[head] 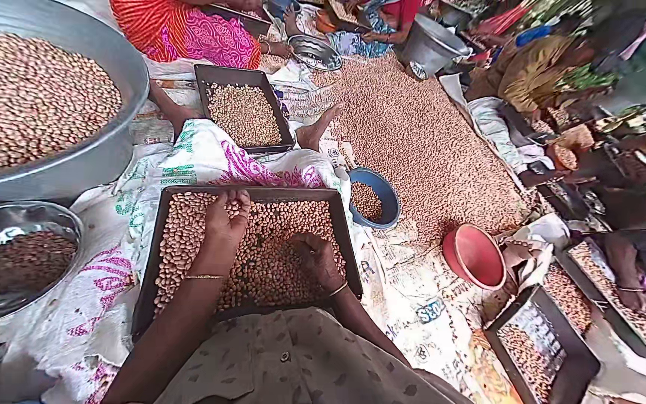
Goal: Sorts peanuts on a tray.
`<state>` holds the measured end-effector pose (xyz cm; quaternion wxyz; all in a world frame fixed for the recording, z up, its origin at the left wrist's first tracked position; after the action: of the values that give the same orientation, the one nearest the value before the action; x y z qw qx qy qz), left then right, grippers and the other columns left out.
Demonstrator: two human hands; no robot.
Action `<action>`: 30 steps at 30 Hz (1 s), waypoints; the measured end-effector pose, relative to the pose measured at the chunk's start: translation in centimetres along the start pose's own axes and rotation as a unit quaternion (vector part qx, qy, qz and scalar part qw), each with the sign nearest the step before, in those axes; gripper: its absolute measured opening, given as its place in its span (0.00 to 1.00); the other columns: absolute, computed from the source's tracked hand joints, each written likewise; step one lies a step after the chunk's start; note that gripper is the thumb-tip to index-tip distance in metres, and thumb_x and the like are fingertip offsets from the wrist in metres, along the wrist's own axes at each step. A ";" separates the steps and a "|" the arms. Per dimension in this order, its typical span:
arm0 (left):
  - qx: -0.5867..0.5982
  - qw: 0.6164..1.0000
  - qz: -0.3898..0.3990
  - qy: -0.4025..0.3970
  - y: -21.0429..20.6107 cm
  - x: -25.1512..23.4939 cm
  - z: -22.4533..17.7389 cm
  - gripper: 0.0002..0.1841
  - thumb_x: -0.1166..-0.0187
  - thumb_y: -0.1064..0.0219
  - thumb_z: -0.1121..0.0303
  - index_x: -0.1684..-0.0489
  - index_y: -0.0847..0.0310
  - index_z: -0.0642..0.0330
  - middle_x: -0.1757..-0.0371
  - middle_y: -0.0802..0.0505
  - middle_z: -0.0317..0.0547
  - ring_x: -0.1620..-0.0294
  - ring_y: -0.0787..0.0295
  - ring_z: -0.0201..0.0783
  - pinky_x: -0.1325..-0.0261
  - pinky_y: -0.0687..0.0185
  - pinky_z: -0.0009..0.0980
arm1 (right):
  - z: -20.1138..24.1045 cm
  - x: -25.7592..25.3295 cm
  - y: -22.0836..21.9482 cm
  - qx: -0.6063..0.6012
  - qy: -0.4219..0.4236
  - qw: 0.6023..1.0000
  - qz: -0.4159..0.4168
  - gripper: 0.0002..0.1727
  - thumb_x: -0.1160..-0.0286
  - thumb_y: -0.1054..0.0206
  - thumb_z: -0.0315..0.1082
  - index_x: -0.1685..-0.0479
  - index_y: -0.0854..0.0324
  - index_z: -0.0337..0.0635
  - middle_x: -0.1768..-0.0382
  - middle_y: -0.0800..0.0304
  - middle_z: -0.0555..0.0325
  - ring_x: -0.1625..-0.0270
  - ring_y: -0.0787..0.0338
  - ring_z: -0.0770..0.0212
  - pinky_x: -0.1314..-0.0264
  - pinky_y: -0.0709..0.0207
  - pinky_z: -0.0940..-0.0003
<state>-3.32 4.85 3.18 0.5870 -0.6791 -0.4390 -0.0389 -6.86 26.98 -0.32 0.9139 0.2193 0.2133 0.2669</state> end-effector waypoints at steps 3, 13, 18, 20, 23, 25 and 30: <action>-0.107 0.984 0.137 -0.031 -8.0 -2.0 -1.8 0.20 0.03 0.62 0.53 0.36 0.30 0.57 0.50 0.13 0.46 0.51 0.10 0.37 0.43 0.13 0.31 | 0.0 0.0 -0.4 0.031 0.020 0.999 0.009 0.12 0.24 0.37 0.24 0.52 0.09 0.28 0.56 0.03 0.43 0.52 0.04 0.58 0.41 0.13 0.66; -0.364 0.869 0.190 -0.275 -8.4 -2.1 -2.7 0.20 0.08 0.50 0.70 0.23 0.32 0.72 0.22 0.23 0.59 0.25 0.22 0.42 0.24 0.25 0.39 | 0.0 0.4 -0.3 0.028 0.035 0.999 -0.005 0.12 0.23 0.37 0.24 0.53 0.09 0.27 0.56 0.04 0.42 0.54 0.03 0.56 0.42 0.12 0.64; -0.420 0.622 0.246 -0.614 -1.5 6.7 -0.7 0.26 0.06 0.54 0.61 0.19 0.29 0.70 0.11 0.32 0.60 0.07 0.43 0.50 0.08 0.42 0.45 | 0.1 0.1 -0.8 0.047 0.081 0.996 0.014 0.12 0.23 0.37 0.25 0.53 0.09 0.30 0.60 0.04 0.45 0.58 0.04 0.57 0.49 0.12 0.63; -0.375 0.533 0.267 -0.710 -2.8 10.3 -1.4 0.28 0.06 0.55 0.55 0.23 0.26 0.69 0.10 0.34 0.63 0.05 0.49 0.55 0.05 0.51 0.51 | 0.1 0.0 -0.8 0.047 0.076 0.996 0.022 0.12 0.22 0.38 0.26 0.53 0.09 0.30 0.61 0.04 0.44 0.60 0.04 0.56 0.51 0.12 0.62; -0.300 0.468 0.268 -0.787 -4.9 14.1 -3.4 0.26 0.05 0.57 0.53 0.26 0.23 0.60 0.11 0.32 0.51 0.06 0.46 0.46 0.06 0.47 0.48 | 0.4 0.1 -0.6 0.036 0.070 0.997 0.024 0.12 0.22 0.38 0.25 0.52 0.09 0.28 0.59 0.04 0.43 0.59 0.04 0.55 0.48 0.11 0.61; -0.262 0.456 0.269 -0.807 -5.3 15.4 -4.3 0.24 0.06 0.56 0.54 0.23 0.23 0.53 0.10 0.31 0.44 0.07 0.43 0.44 0.07 0.43 0.48 | 0.5 0.2 -0.5 0.031 0.065 0.997 0.026 0.12 0.21 0.37 0.26 0.51 0.09 0.29 0.59 0.04 0.43 0.59 0.04 0.56 0.48 0.11 0.61; -0.292 0.415 0.244 -0.827 -3.9 17.8 -5.3 0.22 0.05 0.55 0.57 0.22 0.24 0.51 0.11 0.29 0.40 0.08 0.41 0.42 0.07 0.42 0.47 | 0.5 0.2 -0.5 0.042 0.054 0.997 0.034 0.12 0.20 0.37 0.26 0.51 0.09 0.28 0.58 0.04 0.42 0.56 0.04 0.54 0.45 0.12 0.58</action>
<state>7.52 9.96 17.85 -0.3080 -0.5923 -0.4905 0.5602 -6.25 26.61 -0.27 0.8815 0.2496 0.2661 0.2999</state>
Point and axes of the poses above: each hand's wrist, its own x-axis away from the middle knuckle, its own y-axis out of the back of the hand, z = x × y, the point moved 3 cm from there along -x, towards the middle knuckle
